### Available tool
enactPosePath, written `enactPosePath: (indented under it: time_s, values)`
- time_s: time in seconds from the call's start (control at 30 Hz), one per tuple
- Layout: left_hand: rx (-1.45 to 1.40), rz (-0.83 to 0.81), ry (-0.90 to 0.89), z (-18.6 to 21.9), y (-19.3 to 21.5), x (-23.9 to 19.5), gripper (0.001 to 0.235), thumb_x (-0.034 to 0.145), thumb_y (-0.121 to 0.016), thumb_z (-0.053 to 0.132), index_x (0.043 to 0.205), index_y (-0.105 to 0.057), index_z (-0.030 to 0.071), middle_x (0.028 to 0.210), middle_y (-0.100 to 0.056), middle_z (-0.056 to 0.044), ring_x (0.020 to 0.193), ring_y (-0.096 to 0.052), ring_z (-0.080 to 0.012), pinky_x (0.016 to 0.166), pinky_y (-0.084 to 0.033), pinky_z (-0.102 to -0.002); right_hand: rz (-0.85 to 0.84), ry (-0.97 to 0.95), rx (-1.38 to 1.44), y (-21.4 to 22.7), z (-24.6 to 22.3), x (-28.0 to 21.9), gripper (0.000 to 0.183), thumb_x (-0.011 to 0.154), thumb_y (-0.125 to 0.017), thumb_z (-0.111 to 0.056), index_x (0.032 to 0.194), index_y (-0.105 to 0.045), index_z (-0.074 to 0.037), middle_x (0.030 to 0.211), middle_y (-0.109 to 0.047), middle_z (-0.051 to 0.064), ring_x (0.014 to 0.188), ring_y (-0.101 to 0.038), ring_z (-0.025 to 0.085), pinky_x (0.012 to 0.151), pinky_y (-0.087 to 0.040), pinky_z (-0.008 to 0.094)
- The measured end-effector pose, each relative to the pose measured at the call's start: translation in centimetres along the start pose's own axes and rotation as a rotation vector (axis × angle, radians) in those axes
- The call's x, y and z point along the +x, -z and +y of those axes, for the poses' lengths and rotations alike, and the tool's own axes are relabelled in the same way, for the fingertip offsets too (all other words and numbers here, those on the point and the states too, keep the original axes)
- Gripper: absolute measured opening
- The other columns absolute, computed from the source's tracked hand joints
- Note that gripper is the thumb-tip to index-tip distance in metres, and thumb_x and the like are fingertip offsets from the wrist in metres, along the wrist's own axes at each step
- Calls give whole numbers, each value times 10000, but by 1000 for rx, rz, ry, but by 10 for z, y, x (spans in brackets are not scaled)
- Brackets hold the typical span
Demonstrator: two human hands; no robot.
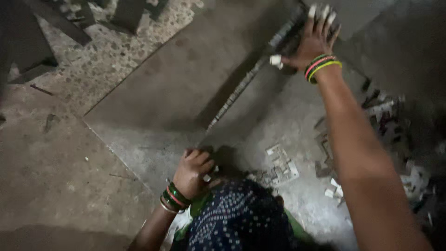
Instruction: The person sorts through a pile of small metal components by hand, picking them up individually and stacking them onto a larger metal strip.
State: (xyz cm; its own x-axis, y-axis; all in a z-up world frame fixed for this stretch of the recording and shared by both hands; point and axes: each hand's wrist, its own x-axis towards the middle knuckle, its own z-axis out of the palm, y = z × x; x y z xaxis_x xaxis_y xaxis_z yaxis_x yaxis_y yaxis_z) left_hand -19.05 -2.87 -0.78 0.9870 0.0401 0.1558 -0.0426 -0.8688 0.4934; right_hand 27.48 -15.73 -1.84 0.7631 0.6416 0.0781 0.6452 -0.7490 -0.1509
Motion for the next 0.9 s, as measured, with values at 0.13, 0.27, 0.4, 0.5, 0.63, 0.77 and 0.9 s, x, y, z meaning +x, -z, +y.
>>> enactPosePath:
  time_s: [0.13, 0.27, 0.4, 0.5, 0.63, 0.77, 0.9]
  values:
    - [15, 103, -91, 7, 11, 4, 376, 733, -812, 425, 841, -685, 88, 989, -634, -103, 1006, -596, -307, 983, -425, -517, 224, 93, 41, 17, 25, -50, 1325, 789, -915, -621, 1616, -183, 111, 1631, -195, 405, 1516, -155, 580, 1259, -150, 658]
    - [111, 60, 24, 26, 16, 5, 357, 781, -826, 443, 880, -758, 107, 903, -659, -40, 947, -615, -252, 942, -397, -546, 322, 170, 110, 24, 72, -193, 850, 896, -893, -281, 1488, -420, 104, 1536, -398, 402, 1403, -441, 561, 1160, -442, 549]
    - [-43, 137, -72, 61, 12, 17, 307, 900, -744, 414, 1011, -739, 128, 1068, -682, -41, 1034, -638, -270, 1006, -475, -480, 127, -176, 202, -19, 114, -347, 445, 892, -771, -153, 1284, -649, 20, 1113, -658, 277, 983, -658, 446, 841, -544, 526]
    - [-69, -65, -112, 99, -7, 50, 486, 956, -659, 504, 1256, -686, 123, 1278, -650, -174, 1071, -663, -335, 887, -541, -478, 2, -306, 214, -84, 108, -424, 367, 806, -725, -75, 1167, -714, -13, 1057, -726, 237, 866, -709, 392, 761, -570, 498]
    - [-128, -258, -97, 156, -31, 108, 521, 883, -610, 567, 1220, -681, 177, 1311, -627, -157, 1045, -669, -315, 646, -608, -393, -226, 53, -128, -163, 42, -438, 226, 914, -599, -190, 1063, -768, -166, 1203, -733, 138, 1033, -737, 320, 843, -602, 473]
    - [-336, -221, -48, 167, -60, 145, 502, 920, -631, 611, 1108, -743, 159, 1080, -795, -59, 937, -771, -192, 777, -609, -375, 410, 439, -80, -167, 5, -399, 374, 829, -555, -312, 1099, -737, -128, 1168, -752, 100, 996, -760, 327, 812, -602, 474]
    - [-686, -137, 273, 115, -128, 172, 612, 817, -731, 601, 1092, -732, 54, 919, -791, -123, 791, -740, -328, 705, -604, -438, -477, 92, -169, -175, 33, -395, 294, 994, -514, -271, 1085, -777, -176, 1056, -766, 137, 937, -746, 314, 845, -595, 462]
